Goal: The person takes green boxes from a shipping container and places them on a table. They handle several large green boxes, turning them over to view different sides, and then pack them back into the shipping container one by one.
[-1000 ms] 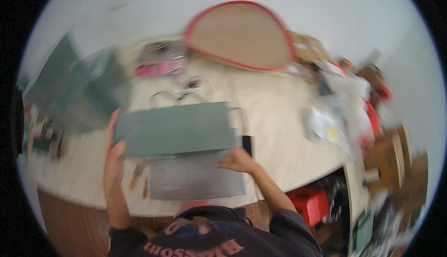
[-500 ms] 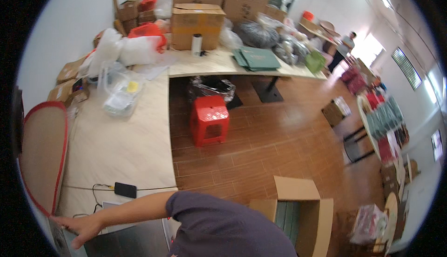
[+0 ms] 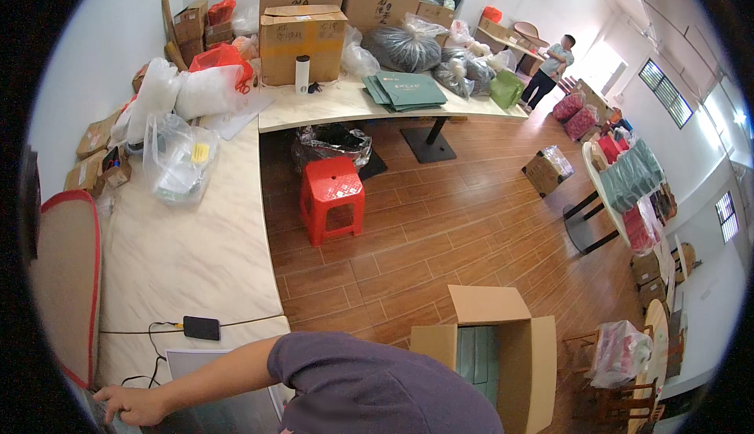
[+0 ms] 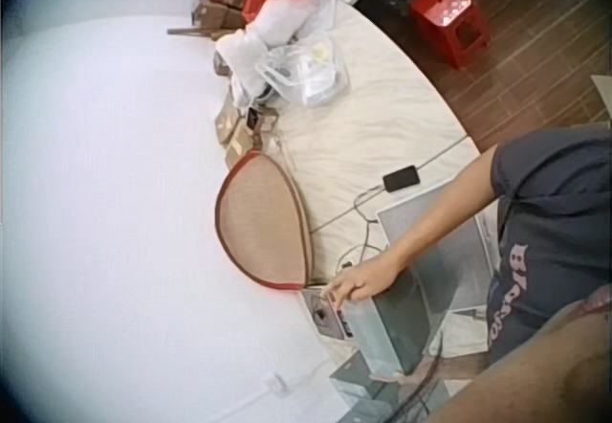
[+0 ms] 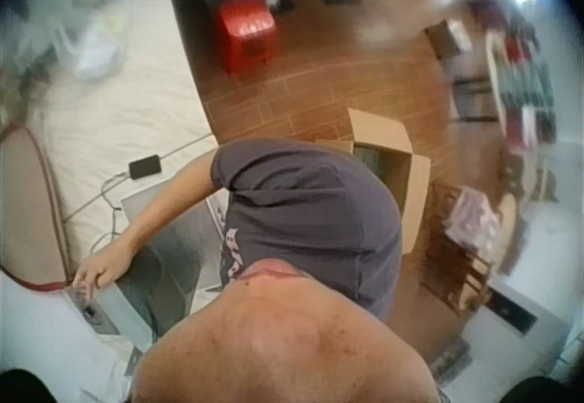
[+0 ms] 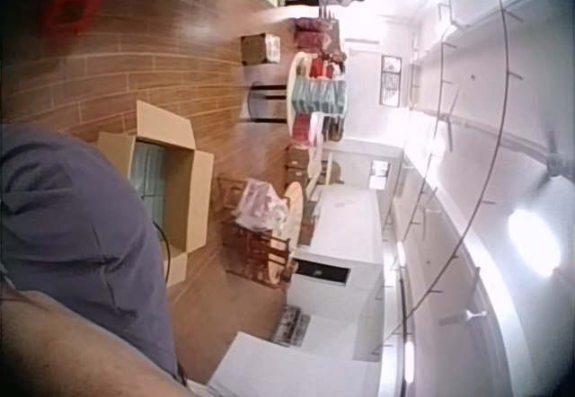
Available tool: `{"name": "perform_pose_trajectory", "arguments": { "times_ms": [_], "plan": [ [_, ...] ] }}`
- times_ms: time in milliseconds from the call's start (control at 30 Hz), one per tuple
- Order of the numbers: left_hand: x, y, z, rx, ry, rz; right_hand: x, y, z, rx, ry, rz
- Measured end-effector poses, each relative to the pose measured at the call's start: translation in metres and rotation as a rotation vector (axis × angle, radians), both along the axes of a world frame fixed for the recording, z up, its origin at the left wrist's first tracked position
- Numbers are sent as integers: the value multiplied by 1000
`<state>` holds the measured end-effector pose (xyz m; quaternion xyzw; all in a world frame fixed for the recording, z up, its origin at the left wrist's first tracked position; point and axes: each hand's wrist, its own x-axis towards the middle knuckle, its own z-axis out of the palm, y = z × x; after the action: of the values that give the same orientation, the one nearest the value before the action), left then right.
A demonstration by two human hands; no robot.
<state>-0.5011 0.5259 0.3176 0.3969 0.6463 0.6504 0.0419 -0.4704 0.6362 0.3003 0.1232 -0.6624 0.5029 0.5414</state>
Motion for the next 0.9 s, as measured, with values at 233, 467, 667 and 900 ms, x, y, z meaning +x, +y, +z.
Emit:
{"name": "perform_pose_trajectory", "arguments": {
  "times_ms": [233,467,667,900],
  "plan": [
    [-24,-38,5,12,-15,119,0,2,-4,-29,-244,152],
    [-45,-146,14,211,-268,242,29,-15,-2,-52,-294,162],
    [-25,-145,16,192,-269,300,58,11,32,38,-553,271],
    [-22,-142,16,168,-213,318,67,38,-7,135,-1261,494]
  ]
}}
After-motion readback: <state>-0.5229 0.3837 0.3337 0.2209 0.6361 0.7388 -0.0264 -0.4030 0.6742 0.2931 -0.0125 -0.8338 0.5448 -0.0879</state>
